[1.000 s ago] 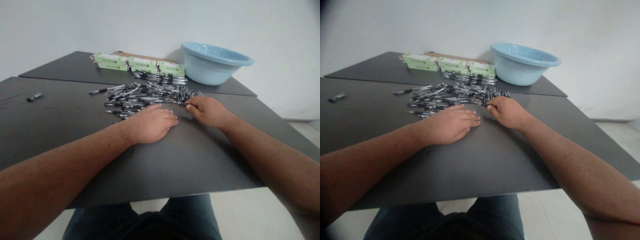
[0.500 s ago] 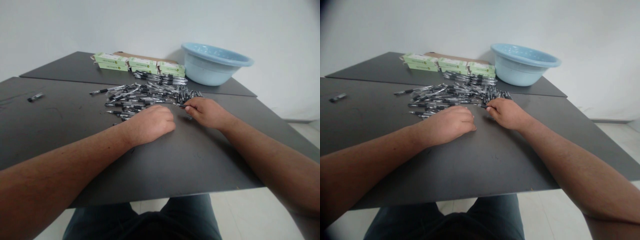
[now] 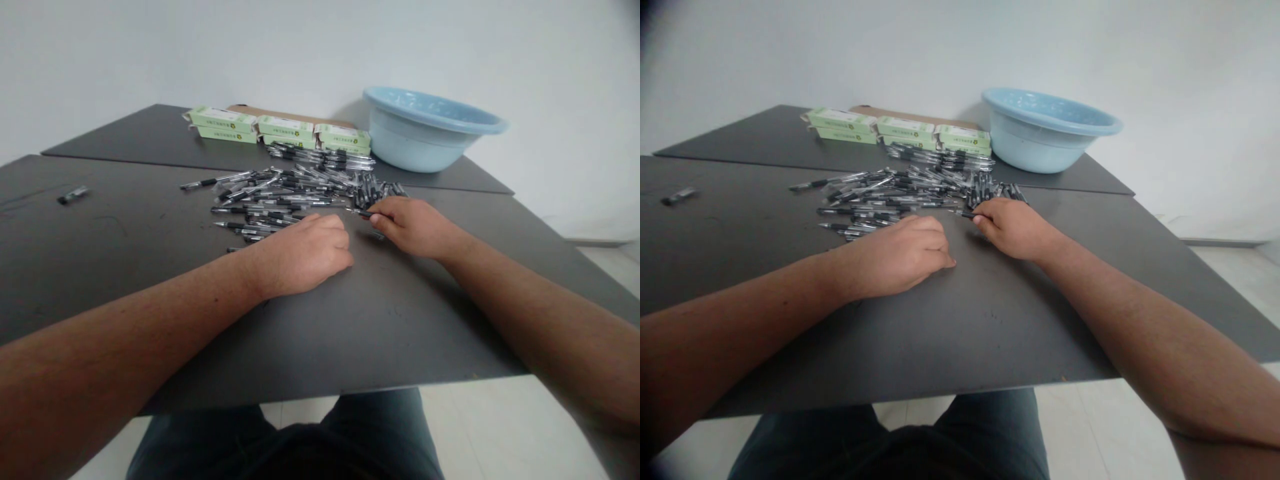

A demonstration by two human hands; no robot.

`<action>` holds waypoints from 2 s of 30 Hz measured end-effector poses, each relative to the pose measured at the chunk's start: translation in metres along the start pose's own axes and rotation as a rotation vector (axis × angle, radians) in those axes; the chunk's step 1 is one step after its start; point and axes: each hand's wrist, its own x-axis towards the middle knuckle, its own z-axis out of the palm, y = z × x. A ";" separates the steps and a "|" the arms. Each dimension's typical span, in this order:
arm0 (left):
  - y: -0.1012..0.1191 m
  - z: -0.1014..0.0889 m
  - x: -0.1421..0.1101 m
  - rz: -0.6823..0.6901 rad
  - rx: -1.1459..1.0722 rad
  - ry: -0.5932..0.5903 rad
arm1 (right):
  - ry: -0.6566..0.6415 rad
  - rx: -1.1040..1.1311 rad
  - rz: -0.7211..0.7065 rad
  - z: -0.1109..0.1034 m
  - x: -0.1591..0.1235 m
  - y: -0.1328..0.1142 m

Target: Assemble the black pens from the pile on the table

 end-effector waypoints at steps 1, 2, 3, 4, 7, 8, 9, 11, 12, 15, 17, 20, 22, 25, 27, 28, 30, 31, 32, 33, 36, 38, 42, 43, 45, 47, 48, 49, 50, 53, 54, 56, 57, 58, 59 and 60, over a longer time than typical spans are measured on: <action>0.000 0.000 0.000 0.029 0.017 -0.026 | -0.002 -0.001 -0.001 0.000 0.000 0.000; 0.000 -0.001 0.000 0.051 0.028 -0.042 | -0.002 0.001 -0.003 0.000 0.000 0.000; 0.000 -0.001 0.001 0.080 0.034 -0.064 | -0.002 0.005 -0.004 0.000 0.000 0.000; 0.000 -0.002 0.001 0.082 0.038 -0.067 | 0.000 0.007 -0.004 0.000 0.000 0.000; 0.001 -0.002 0.003 0.062 0.057 -0.082 | 0.004 0.008 -0.006 0.000 -0.001 -0.001; 0.002 -0.003 0.003 0.046 0.070 -0.086 | 0.007 0.007 -0.007 0.000 -0.001 -0.001; 0.002 -0.003 0.003 0.024 0.078 -0.083 | 0.009 0.007 -0.008 0.000 -0.001 -0.001; 0.000 -0.004 0.002 -0.031 0.065 -0.054 | 0.013 0.013 -0.010 0.000 -0.002 -0.002; -0.002 -0.005 0.001 -0.066 0.045 -0.032 | 0.014 0.018 -0.008 0.000 -0.002 -0.002; -0.011 -0.008 -0.004 -0.204 -0.020 0.015 | 0.015 0.030 -0.004 0.000 -0.003 -0.003; -0.017 -0.009 -0.007 -0.307 -0.032 0.045 | 0.018 0.035 -0.009 -0.001 -0.003 -0.004; -0.023 -0.009 -0.010 -0.381 -0.027 0.120 | 0.014 0.038 -0.036 -0.001 -0.004 -0.005; -0.023 -0.008 -0.009 -0.386 -0.035 0.161 | 0.004 0.032 -0.065 -0.001 -0.005 -0.007; -0.020 -0.007 -0.007 -0.389 -0.056 0.184 | 0.002 0.025 -0.099 -0.002 -0.006 -0.012; -0.018 -0.007 -0.006 -0.394 -0.067 0.186 | 0.005 0.022 -0.109 -0.004 -0.007 -0.016; -0.017 -0.008 -0.006 -0.397 -0.070 0.191 | 0.006 0.022 -0.111 -0.004 -0.007 -0.018; -0.015 -0.008 -0.005 -0.408 -0.073 0.200 | 0.005 0.021 -0.108 -0.005 -0.008 -0.022; -0.015 -0.008 -0.005 -0.411 -0.074 0.202 | 0.005 0.023 -0.108 -0.006 -0.008 -0.023; -0.015 -0.008 -0.006 -0.413 -0.074 0.203 | 0.006 0.027 -0.108 -0.006 -0.008 -0.024; -0.015 -0.008 -0.006 -0.415 -0.074 0.204 | 0.008 0.032 -0.110 -0.006 -0.008 -0.025; -0.015 -0.007 -0.006 -0.414 -0.069 0.199 | 0.008 0.039 -0.121 -0.006 -0.008 -0.026; -0.015 -0.007 -0.006 -0.411 -0.069 0.195 | 0.007 0.039 -0.121 -0.007 -0.008 -0.027; -0.013 -0.007 -0.005 -0.399 -0.083 0.185 | -0.016 0.029 -0.116 -0.008 -0.008 -0.031; -0.012 -0.007 -0.004 -0.394 -0.086 0.184 | -0.024 0.026 -0.112 -0.008 -0.008 -0.033; -0.011 -0.007 -0.004 -0.381 -0.091 0.181 | -0.041 0.018 -0.106 -0.008 -0.007 -0.036; -0.011 -0.006 -0.003 -0.369 -0.095 0.170 | -0.055 0.012 -0.102 -0.008 -0.007 -0.039; -0.011 -0.006 -0.003 -0.364 -0.096 0.163 | -0.056 0.010 -0.097 -0.008 -0.007 -0.040; -0.011 -0.006 -0.003 -0.361 -0.097 0.159 | -0.051 0.010 -0.091 -0.008 -0.007 -0.042; -0.012 -0.005 -0.003 -0.360 -0.096 0.158 | -0.040 0.012 -0.084 -0.008 -0.007 -0.043; -0.012 -0.005 -0.003 -0.358 -0.097 0.170 | 0.008 0.026 -0.070 -0.009 -0.008 -0.046; -0.012 -0.005 -0.003 -0.357 -0.098 0.176 | 0.020 0.031 -0.068 -0.009 -0.008 -0.047; -0.012 -0.005 -0.004 -0.360 -0.101 0.186 | 0.043 0.049 -0.050 -0.009 -0.009 -0.047; -0.011 -0.006 -0.004 -0.367 -0.103 0.189 | 0.058 0.059 -0.036 -0.008 -0.010 -0.047; -0.011 -0.006 -0.004 -0.376 -0.103 0.191 | 0.076 0.070 -0.021 -0.008 -0.010 -0.047; -0.011 -0.007 -0.004 -0.387 -0.104 0.193 | 0.095 0.081 -0.007 -0.007 -0.011 -0.046; -0.011 -0.007 -0.005 -0.395 -0.105 0.194 | 0.113 0.094 0.005 -0.006 -0.011 -0.046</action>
